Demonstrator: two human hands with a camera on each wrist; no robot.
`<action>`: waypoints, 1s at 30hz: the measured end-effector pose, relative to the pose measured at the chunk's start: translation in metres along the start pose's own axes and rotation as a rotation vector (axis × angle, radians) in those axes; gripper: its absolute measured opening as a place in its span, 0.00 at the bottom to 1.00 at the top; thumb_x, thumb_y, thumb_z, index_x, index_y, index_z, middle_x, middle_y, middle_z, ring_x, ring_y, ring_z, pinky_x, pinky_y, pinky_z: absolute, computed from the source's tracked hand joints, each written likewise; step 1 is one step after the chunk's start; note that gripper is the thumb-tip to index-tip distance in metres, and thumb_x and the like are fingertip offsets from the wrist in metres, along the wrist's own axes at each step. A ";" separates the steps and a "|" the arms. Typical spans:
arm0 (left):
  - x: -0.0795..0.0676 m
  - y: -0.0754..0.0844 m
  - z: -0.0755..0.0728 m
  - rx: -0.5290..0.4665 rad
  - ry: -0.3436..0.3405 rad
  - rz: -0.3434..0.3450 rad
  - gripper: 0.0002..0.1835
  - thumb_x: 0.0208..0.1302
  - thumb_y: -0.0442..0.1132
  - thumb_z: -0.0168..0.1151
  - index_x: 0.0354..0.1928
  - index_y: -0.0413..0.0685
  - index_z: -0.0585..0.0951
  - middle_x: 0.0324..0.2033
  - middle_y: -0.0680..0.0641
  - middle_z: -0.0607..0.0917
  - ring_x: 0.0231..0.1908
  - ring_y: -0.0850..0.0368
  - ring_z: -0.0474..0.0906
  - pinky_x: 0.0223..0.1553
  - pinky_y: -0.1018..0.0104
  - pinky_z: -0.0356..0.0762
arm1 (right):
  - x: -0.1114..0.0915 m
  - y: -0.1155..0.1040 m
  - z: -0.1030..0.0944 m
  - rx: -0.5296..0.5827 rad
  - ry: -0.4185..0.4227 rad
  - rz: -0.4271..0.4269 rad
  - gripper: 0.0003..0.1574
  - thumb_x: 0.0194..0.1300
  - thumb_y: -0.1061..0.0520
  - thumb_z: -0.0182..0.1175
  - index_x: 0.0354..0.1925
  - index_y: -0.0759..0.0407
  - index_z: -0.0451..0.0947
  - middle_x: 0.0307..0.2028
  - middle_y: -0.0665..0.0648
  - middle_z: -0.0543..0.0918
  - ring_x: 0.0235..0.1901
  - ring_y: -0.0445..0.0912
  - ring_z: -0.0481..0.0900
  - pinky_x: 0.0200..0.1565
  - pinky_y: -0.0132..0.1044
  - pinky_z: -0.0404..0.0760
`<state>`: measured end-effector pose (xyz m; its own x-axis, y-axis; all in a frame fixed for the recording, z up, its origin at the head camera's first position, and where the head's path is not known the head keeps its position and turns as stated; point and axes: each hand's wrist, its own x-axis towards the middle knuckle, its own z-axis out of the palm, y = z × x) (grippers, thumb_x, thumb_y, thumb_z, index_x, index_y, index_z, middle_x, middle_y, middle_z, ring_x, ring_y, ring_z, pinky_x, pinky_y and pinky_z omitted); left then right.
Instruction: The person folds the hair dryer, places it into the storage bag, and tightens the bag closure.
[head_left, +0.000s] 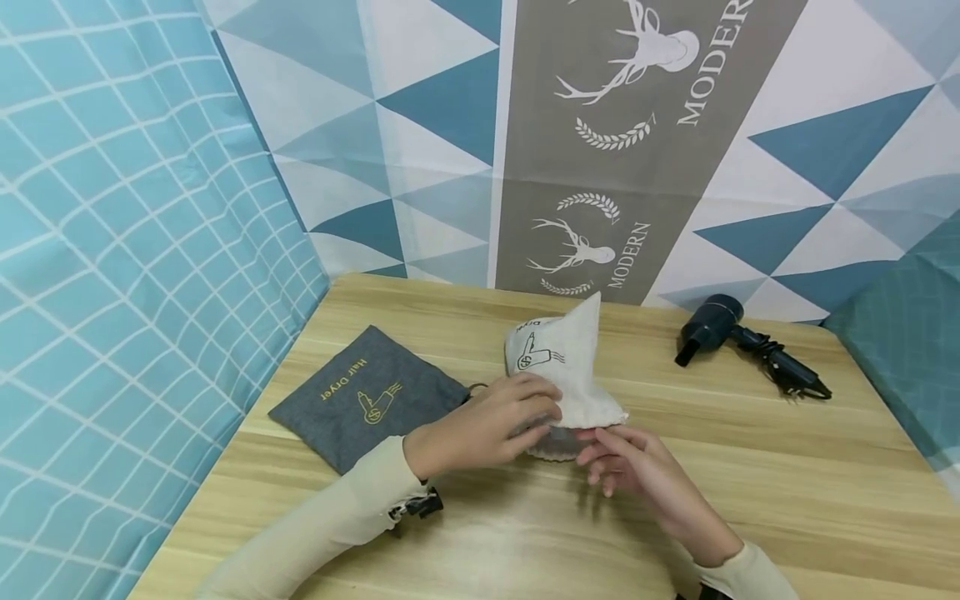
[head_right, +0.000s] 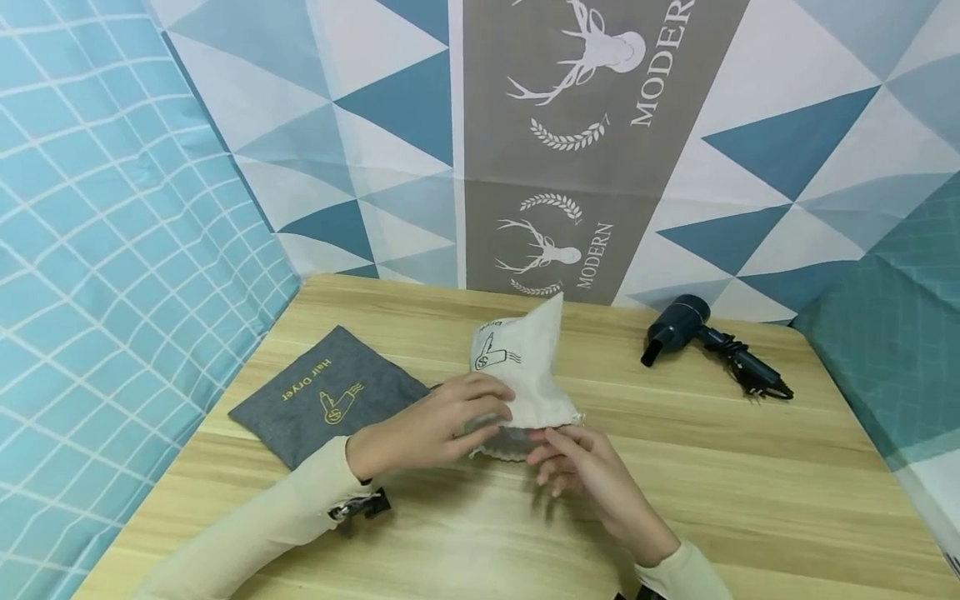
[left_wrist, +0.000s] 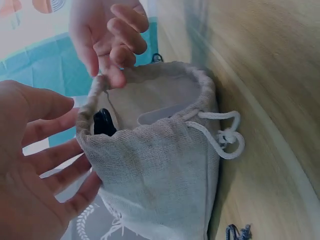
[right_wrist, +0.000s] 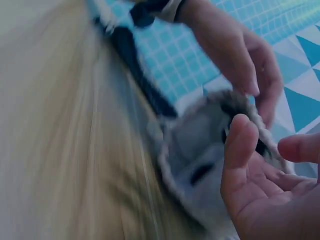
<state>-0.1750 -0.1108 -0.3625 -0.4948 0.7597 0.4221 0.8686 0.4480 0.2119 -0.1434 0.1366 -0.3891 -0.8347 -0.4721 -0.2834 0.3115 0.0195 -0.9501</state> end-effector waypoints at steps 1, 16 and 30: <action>-0.001 0.000 0.002 0.019 -0.004 0.006 0.09 0.64 0.43 0.51 0.43 0.53 0.77 0.51 0.52 0.74 0.55 0.60 0.65 0.58 0.66 0.60 | -0.001 0.002 -0.002 -0.032 0.053 -0.006 0.31 0.66 0.45 0.47 0.54 0.70 0.67 0.38 0.62 0.79 0.30 0.47 0.79 0.28 0.38 0.78; -0.025 -0.009 0.022 0.040 -0.055 -0.022 0.06 0.62 0.41 0.54 0.38 0.53 0.79 0.44 0.53 0.77 0.49 0.61 0.67 0.51 0.67 0.65 | 0.006 0.020 -0.017 -0.893 0.320 -0.437 0.38 0.58 0.60 0.60 0.63 0.43 0.58 0.46 0.55 0.72 0.30 0.41 0.76 0.26 0.31 0.76; -0.057 -0.038 0.015 0.326 -0.055 -0.374 0.08 0.58 0.38 0.54 0.38 0.45 0.79 0.27 0.50 0.76 0.28 0.57 0.73 0.25 0.64 0.74 | 0.012 0.024 -0.021 -1.155 0.378 -0.392 0.10 0.61 0.56 0.57 0.43 0.48 0.76 0.29 0.44 0.80 0.25 0.32 0.74 0.27 0.29 0.74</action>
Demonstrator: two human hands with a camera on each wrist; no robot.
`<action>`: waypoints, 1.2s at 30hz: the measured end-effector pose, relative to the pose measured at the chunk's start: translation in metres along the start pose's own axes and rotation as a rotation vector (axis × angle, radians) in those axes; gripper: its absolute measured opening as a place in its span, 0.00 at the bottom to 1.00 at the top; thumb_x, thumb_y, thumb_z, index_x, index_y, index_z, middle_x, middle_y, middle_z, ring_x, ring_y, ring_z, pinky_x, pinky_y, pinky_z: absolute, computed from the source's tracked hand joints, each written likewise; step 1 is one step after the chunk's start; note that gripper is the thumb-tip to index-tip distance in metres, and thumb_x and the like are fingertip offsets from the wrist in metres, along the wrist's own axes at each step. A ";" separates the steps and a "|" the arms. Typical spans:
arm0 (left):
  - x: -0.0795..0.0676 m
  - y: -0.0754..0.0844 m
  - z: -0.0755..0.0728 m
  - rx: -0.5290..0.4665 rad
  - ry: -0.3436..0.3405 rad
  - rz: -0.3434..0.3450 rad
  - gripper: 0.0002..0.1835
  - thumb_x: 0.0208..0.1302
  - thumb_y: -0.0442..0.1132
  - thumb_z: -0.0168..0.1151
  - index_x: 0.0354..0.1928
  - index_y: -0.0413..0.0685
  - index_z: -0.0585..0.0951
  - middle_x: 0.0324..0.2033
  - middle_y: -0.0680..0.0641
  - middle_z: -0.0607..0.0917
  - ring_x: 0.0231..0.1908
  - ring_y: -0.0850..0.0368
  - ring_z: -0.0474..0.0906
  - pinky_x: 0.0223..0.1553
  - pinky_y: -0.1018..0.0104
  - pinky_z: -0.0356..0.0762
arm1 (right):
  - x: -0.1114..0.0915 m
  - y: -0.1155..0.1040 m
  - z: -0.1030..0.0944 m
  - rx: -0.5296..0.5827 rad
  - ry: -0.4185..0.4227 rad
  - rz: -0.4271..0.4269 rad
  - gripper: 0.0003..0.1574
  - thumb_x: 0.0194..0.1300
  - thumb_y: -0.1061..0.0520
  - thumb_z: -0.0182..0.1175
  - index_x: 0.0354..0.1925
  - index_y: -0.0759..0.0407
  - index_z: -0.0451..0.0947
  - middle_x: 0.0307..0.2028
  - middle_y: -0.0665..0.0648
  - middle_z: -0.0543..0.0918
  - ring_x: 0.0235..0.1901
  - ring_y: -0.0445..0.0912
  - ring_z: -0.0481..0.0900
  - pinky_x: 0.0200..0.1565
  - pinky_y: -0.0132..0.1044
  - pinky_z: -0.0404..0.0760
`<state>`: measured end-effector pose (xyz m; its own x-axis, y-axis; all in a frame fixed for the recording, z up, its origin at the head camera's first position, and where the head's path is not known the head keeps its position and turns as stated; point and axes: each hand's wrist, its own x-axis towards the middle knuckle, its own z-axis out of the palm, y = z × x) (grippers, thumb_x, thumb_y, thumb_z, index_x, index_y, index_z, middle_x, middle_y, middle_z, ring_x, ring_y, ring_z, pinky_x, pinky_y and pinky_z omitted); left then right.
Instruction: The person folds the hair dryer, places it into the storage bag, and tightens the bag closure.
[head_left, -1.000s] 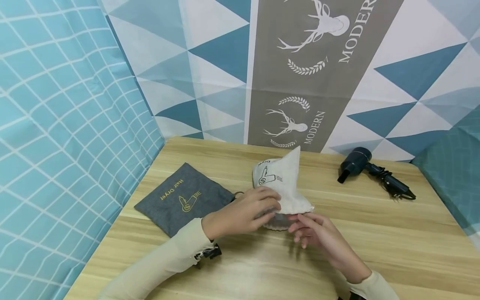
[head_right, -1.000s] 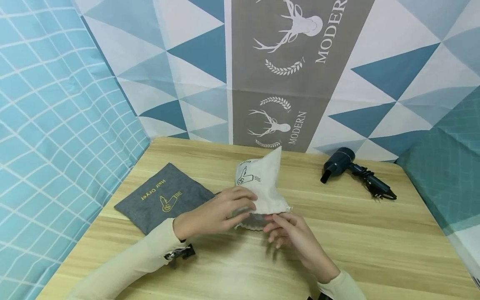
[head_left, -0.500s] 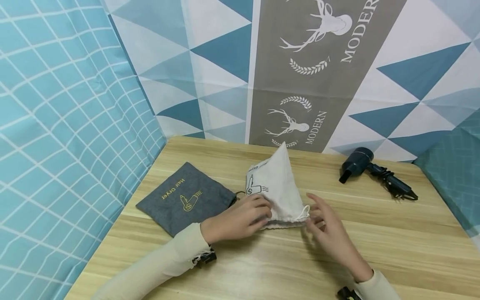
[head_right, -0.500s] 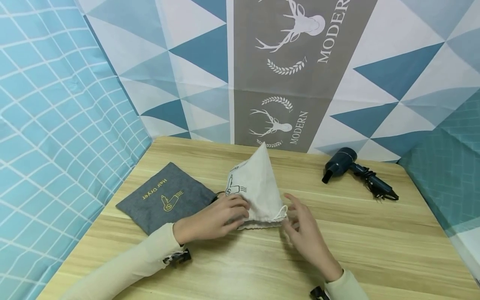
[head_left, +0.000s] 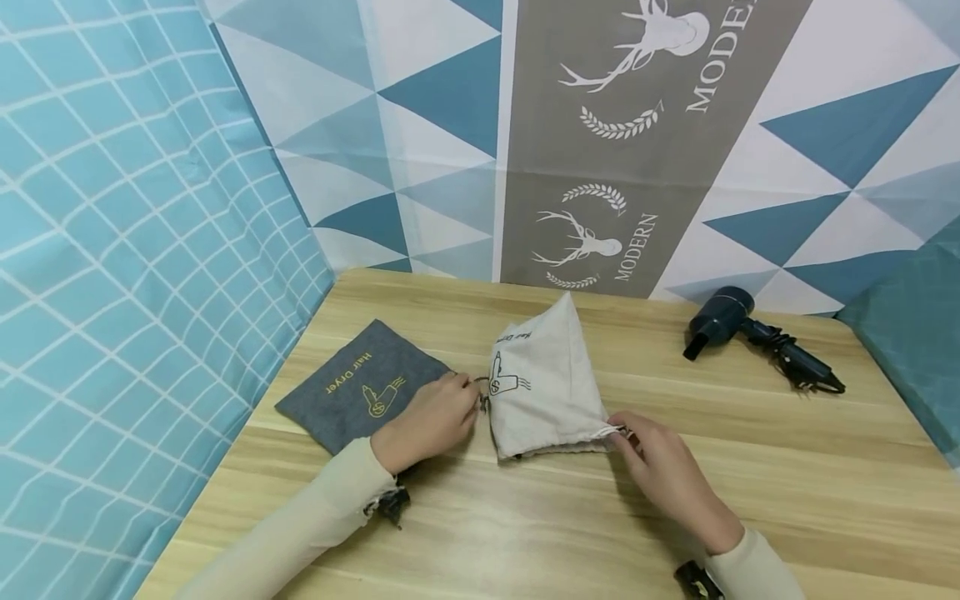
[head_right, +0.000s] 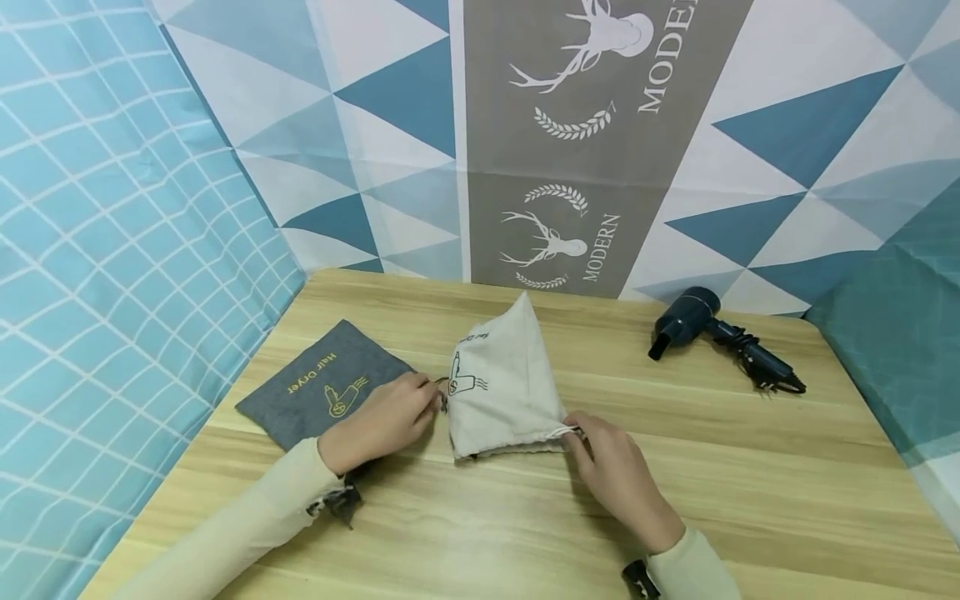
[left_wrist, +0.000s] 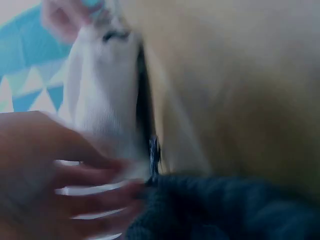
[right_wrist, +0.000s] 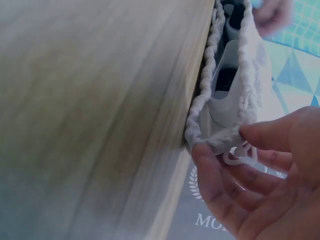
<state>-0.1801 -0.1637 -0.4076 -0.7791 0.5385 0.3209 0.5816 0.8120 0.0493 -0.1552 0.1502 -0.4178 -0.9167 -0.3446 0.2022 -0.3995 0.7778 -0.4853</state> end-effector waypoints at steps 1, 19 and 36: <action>0.001 -0.003 0.002 0.005 -0.039 -0.008 0.08 0.58 0.38 0.54 0.39 0.45 0.79 0.27 0.49 0.76 0.27 0.56 0.73 0.24 0.63 0.73 | 0.000 0.001 -0.001 -0.003 -0.001 0.004 0.10 0.61 0.56 0.57 0.43 0.48 0.76 0.29 0.45 0.80 0.25 0.33 0.74 0.27 0.29 0.74; 0.046 0.044 0.012 -0.554 -0.308 0.123 0.43 0.64 0.55 0.47 0.68 0.58 0.31 0.67 0.46 0.51 0.64 0.55 0.54 0.61 0.63 0.57 | 0.006 0.008 0.006 0.196 -0.059 -0.003 0.05 0.65 0.55 0.51 0.39 0.47 0.74 0.23 0.46 0.77 0.22 0.37 0.72 0.22 0.29 0.71; 0.038 0.041 0.019 -0.530 -0.276 0.289 0.11 0.69 0.39 0.43 0.31 0.50 0.75 0.18 0.57 0.77 0.18 0.74 0.68 0.23 0.83 0.68 | -0.001 0.025 -0.008 0.341 -0.139 0.094 0.07 0.66 0.58 0.50 0.36 0.52 0.76 0.20 0.51 0.78 0.17 0.42 0.77 0.19 0.33 0.76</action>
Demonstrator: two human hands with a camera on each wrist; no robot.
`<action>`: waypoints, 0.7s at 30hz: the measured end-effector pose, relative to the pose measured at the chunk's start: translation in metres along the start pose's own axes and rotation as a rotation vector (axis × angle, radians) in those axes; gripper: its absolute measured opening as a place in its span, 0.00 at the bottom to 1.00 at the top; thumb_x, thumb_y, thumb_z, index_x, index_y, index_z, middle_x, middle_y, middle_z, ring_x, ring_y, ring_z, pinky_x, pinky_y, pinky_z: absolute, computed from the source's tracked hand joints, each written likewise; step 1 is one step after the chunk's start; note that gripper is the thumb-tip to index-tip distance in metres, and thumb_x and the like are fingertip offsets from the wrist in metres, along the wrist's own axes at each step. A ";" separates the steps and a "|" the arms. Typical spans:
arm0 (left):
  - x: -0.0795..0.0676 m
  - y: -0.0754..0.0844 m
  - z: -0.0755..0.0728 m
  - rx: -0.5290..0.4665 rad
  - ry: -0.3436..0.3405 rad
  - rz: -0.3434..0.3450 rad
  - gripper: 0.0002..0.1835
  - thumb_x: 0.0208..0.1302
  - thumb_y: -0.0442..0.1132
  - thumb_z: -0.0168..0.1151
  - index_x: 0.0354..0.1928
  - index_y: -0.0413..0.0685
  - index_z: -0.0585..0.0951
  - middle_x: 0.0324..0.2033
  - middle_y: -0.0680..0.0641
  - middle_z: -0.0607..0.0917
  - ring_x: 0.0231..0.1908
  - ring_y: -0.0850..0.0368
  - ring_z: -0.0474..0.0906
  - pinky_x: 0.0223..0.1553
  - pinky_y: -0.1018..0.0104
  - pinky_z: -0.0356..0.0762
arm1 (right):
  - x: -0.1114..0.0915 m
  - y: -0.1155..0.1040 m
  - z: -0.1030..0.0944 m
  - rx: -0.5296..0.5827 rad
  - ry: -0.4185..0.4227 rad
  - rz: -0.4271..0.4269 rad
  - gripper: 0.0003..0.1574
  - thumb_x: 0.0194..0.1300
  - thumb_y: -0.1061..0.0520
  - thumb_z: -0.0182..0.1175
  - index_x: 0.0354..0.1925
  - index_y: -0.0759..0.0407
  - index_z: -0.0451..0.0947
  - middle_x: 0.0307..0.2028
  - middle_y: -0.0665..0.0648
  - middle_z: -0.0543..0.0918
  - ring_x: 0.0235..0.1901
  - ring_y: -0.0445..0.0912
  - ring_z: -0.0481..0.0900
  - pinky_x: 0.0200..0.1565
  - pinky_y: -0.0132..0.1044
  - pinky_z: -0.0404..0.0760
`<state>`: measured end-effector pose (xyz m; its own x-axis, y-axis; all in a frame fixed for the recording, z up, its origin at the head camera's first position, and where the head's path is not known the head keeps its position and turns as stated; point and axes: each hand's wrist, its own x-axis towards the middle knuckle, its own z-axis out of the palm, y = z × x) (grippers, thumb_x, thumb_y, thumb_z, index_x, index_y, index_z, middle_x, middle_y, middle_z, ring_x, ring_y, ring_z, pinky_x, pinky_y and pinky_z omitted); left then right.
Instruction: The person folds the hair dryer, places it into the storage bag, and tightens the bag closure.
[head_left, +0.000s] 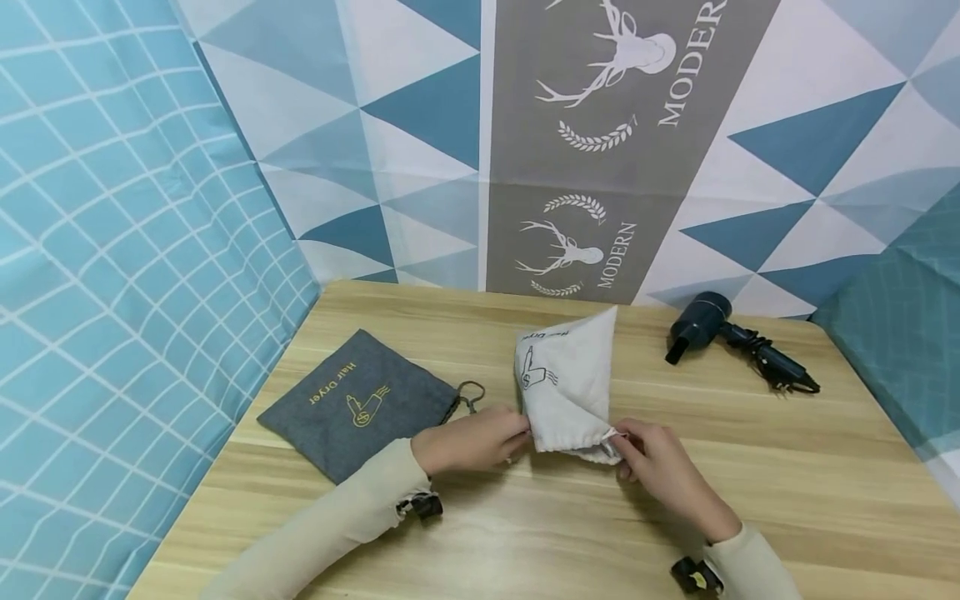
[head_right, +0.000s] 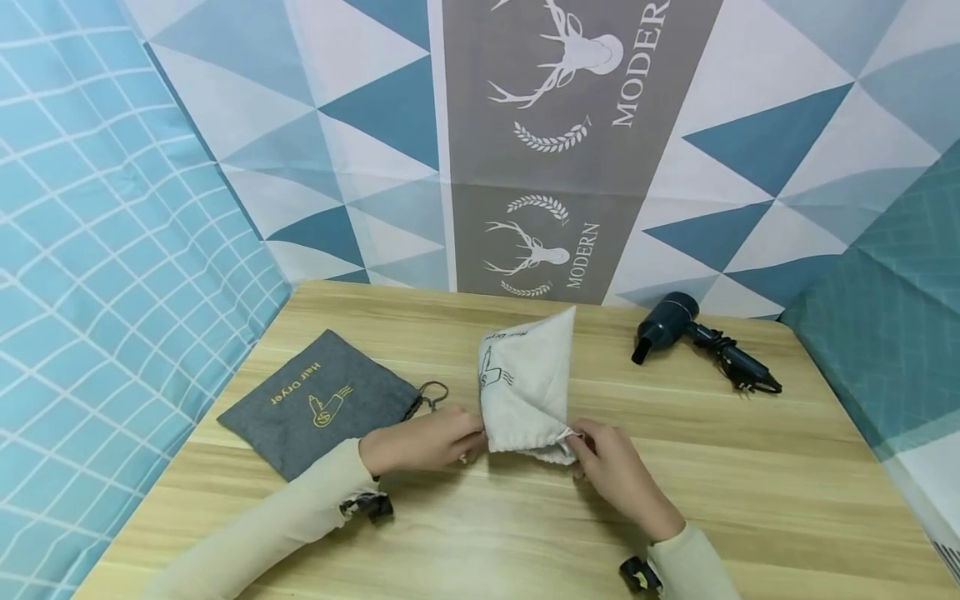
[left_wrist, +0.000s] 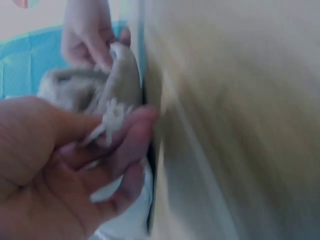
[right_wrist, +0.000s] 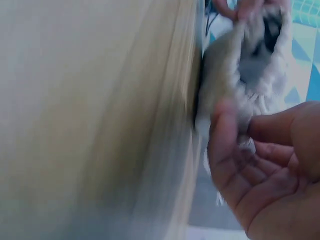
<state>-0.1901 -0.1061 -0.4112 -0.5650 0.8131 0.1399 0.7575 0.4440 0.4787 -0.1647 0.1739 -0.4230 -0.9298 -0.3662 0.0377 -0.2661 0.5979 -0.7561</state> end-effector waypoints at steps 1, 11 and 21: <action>-0.003 -0.001 -0.002 -0.010 -0.020 -0.002 0.14 0.69 0.39 0.42 0.27 0.50 0.75 0.16 0.58 0.76 0.16 0.74 0.66 0.20 0.83 0.66 | -0.001 0.001 -0.003 -0.004 -0.005 0.010 0.08 0.66 0.58 0.50 0.35 0.52 0.77 0.19 0.51 0.78 0.16 0.42 0.76 0.18 0.33 0.76; -0.039 -0.004 -0.045 -0.004 -0.048 -0.120 0.15 0.70 0.38 0.41 0.29 0.49 0.76 0.17 0.56 0.77 0.15 0.71 0.66 0.25 0.78 0.70 | -0.016 0.019 -0.044 -0.197 0.068 0.003 0.13 0.66 0.55 0.50 0.28 0.54 0.77 0.13 0.47 0.71 0.11 0.36 0.65 0.15 0.31 0.68; -0.080 -0.003 -0.072 -0.113 -0.129 -0.264 0.15 0.71 0.39 0.38 0.43 0.49 0.78 0.21 0.53 0.80 0.15 0.69 0.70 0.24 0.73 0.72 | -0.032 0.035 -0.067 -0.260 0.130 0.043 0.14 0.66 0.53 0.50 0.29 0.57 0.78 0.15 0.49 0.74 0.12 0.36 0.65 0.16 0.30 0.67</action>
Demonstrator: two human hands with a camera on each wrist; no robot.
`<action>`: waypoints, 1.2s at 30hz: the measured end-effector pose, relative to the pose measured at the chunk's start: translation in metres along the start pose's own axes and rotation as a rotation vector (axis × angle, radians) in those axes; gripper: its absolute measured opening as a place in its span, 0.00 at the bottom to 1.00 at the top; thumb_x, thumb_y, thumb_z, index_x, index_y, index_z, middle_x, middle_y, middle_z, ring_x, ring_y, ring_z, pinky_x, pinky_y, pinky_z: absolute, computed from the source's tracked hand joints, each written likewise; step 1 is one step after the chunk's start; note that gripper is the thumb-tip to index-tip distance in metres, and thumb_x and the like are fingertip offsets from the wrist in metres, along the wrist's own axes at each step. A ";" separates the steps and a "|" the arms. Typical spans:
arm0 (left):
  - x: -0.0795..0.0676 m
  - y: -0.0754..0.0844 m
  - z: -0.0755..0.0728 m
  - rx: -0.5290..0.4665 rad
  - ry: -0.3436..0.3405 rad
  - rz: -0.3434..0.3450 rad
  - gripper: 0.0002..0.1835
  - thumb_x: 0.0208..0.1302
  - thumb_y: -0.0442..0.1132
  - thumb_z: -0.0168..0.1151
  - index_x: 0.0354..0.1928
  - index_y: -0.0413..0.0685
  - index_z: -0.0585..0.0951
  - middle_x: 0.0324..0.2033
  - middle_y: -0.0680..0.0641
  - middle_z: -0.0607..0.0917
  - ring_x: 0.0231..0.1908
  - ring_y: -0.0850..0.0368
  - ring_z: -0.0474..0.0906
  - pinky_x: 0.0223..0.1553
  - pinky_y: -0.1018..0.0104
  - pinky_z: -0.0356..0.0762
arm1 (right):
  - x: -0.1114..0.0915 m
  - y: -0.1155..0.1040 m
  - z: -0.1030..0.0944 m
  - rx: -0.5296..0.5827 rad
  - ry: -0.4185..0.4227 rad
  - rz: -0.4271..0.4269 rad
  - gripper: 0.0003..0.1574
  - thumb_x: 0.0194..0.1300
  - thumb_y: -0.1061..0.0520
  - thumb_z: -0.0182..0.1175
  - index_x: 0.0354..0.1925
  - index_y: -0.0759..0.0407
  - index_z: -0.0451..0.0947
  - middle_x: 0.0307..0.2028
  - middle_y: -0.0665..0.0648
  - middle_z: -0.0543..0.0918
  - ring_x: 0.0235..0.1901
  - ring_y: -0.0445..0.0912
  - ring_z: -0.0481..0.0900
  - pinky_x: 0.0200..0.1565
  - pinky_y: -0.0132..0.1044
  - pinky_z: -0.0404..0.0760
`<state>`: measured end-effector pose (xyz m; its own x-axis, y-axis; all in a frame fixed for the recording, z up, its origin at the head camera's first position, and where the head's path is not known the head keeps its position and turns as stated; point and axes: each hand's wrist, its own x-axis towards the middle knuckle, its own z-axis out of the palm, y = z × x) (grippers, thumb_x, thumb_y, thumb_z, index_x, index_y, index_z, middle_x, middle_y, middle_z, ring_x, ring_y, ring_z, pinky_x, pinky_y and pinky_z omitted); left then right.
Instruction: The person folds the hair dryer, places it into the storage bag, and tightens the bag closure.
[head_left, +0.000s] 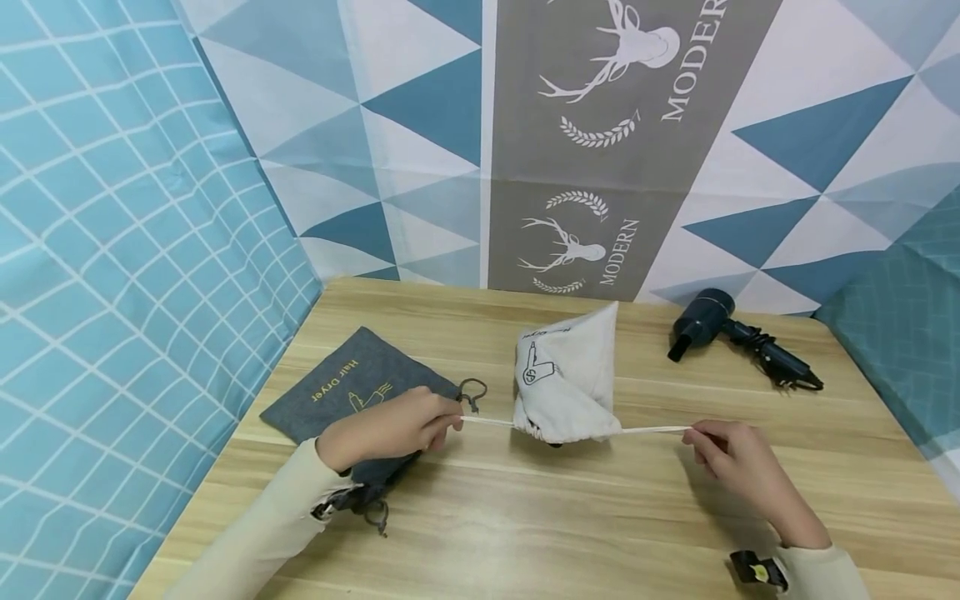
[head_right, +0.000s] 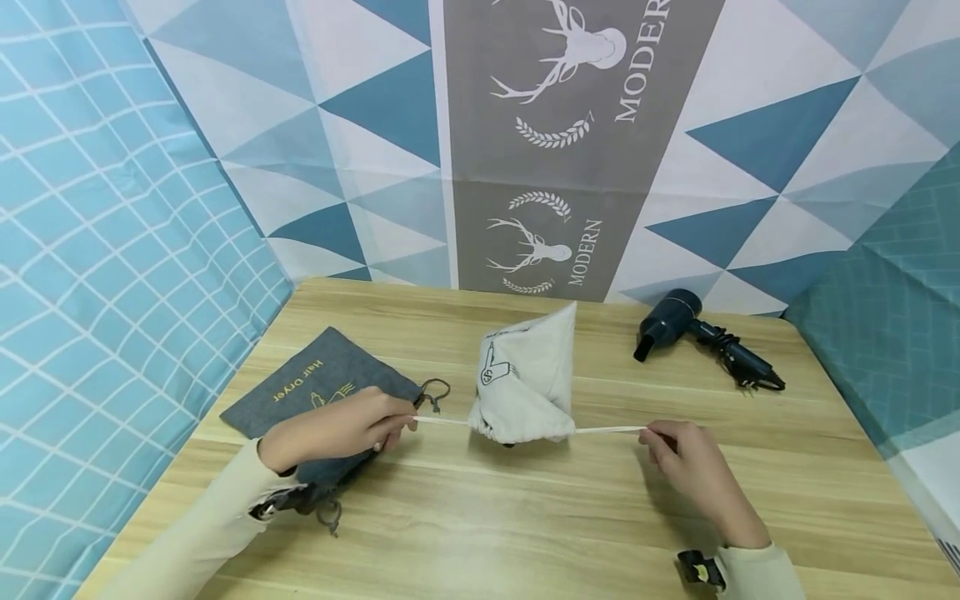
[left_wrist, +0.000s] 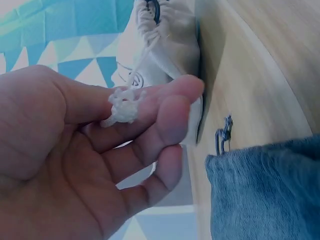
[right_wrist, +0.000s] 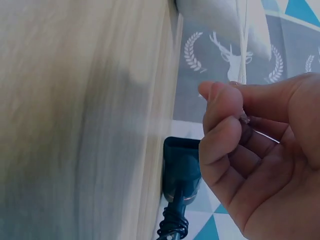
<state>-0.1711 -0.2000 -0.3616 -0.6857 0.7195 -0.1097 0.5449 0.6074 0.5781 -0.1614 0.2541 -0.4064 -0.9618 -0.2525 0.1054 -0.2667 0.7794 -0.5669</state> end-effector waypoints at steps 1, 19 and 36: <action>-0.002 -0.001 0.000 -0.004 -0.006 -0.003 0.15 0.71 0.39 0.38 0.42 0.49 0.78 0.20 0.53 0.80 0.15 0.68 0.70 0.26 0.73 0.73 | 0.000 0.001 -0.001 -0.002 -0.007 0.007 0.15 0.67 0.53 0.49 0.29 0.57 0.78 0.15 0.49 0.74 0.13 0.36 0.65 0.17 0.31 0.67; -0.015 -0.020 -0.007 0.166 0.069 -0.125 0.13 0.68 0.37 0.45 0.30 0.48 0.78 0.13 0.57 0.68 0.10 0.68 0.57 0.16 0.74 0.60 | -0.006 0.038 -0.021 -0.113 0.002 0.136 0.19 0.67 0.47 0.48 0.30 0.55 0.79 0.14 0.51 0.73 0.12 0.38 0.63 0.15 0.31 0.63; -0.021 -0.021 0.001 0.137 0.012 -0.150 0.16 0.68 0.41 0.45 0.24 0.51 0.77 0.10 0.58 0.64 0.09 0.67 0.56 0.14 0.73 0.60 | -0.007 0.020 -0.009 -0.012 -0.233 0.146 0.13 0.63 0.48 0.53 0.27 0.50 0.79 0.17 0.48 0.75 0.15 0.39 0.69 0.19 0.32 0.69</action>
<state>-0.1676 -0.2270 -0.3724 -0.7692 0.6143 -0.1762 0.4963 0.7479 0.4408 -0.1606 0.2766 -0.4111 -0.9506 -0.2607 -0.1686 -0.1280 0.8237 -0.5524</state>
